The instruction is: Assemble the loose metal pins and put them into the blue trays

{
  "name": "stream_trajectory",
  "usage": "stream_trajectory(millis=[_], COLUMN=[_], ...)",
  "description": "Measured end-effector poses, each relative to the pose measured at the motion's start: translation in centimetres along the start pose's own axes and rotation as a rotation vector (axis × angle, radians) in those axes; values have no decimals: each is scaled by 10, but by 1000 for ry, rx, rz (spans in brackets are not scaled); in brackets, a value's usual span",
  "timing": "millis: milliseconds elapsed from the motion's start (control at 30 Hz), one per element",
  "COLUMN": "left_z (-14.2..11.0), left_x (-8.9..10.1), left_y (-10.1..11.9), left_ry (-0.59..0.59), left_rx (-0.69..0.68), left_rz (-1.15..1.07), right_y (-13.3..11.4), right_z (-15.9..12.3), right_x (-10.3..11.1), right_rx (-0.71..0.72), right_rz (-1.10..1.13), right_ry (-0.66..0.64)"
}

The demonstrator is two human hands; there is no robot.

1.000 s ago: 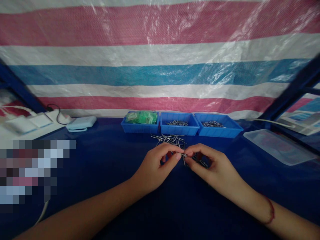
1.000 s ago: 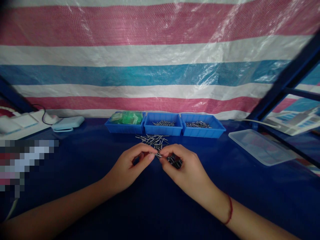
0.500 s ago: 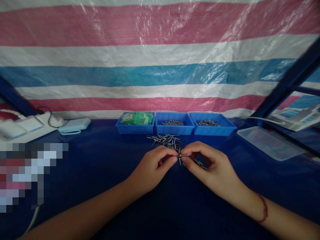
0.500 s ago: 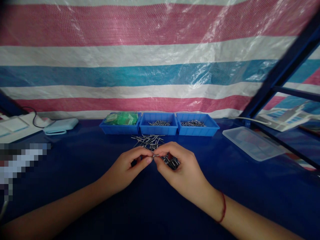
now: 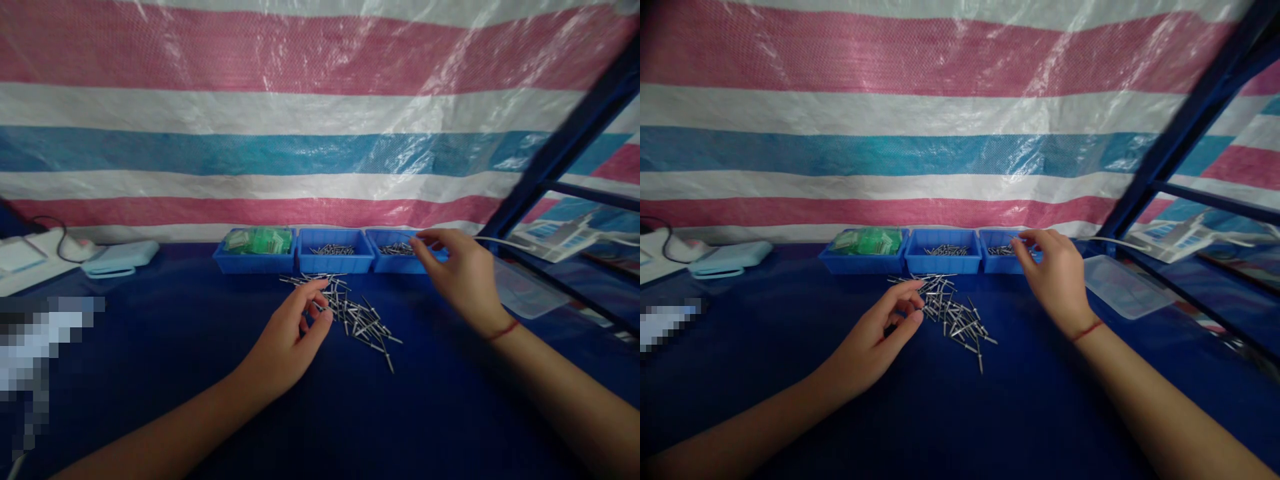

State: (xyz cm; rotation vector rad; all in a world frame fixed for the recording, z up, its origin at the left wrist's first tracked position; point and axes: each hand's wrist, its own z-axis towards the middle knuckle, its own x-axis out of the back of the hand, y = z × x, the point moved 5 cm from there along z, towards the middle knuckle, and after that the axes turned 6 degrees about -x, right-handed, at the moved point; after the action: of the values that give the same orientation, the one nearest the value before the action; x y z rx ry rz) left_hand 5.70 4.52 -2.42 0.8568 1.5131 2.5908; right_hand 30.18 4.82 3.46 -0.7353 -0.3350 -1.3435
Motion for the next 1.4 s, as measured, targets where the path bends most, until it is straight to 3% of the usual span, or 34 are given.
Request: stream_trajectory(millis=[100,167,333,533,667,900,967,1067,1267,1400], left_z=[0,2,13,17,14,13,13,9,-2,-2], left_x=[2,8,35,36,31,27,23,16,2,2], left_y=[2,2,-5,-10,-9,-8,-3,7,15,14], left_ry=[-8,23,121,-73,-176,-205,-196,-148,-158,-79], left_rx=[-30,-56,-73,-104,-64,-89,-154,-231,-192,-115], left_rz=[35,80,340,647,831,987,963,743,384,120], right_y=[21,20,-26,-70,-78,-82,-84,-88,-94,-97], right_z=[4,1,-20,-46,-50,-53,-55,-60,-68,-68], right_x=[-17,-22,-16,-8,-4,-10,-9,-8,-7,-9], right_rx=[-22,-32,100,177,186,200,204,199,148,137], right_rz=[-119,-107,76,271,334,399,420,477,579,607], right_ry=[-94,-137,-236,-441,-482,-560,-565,-572,-624,-660])
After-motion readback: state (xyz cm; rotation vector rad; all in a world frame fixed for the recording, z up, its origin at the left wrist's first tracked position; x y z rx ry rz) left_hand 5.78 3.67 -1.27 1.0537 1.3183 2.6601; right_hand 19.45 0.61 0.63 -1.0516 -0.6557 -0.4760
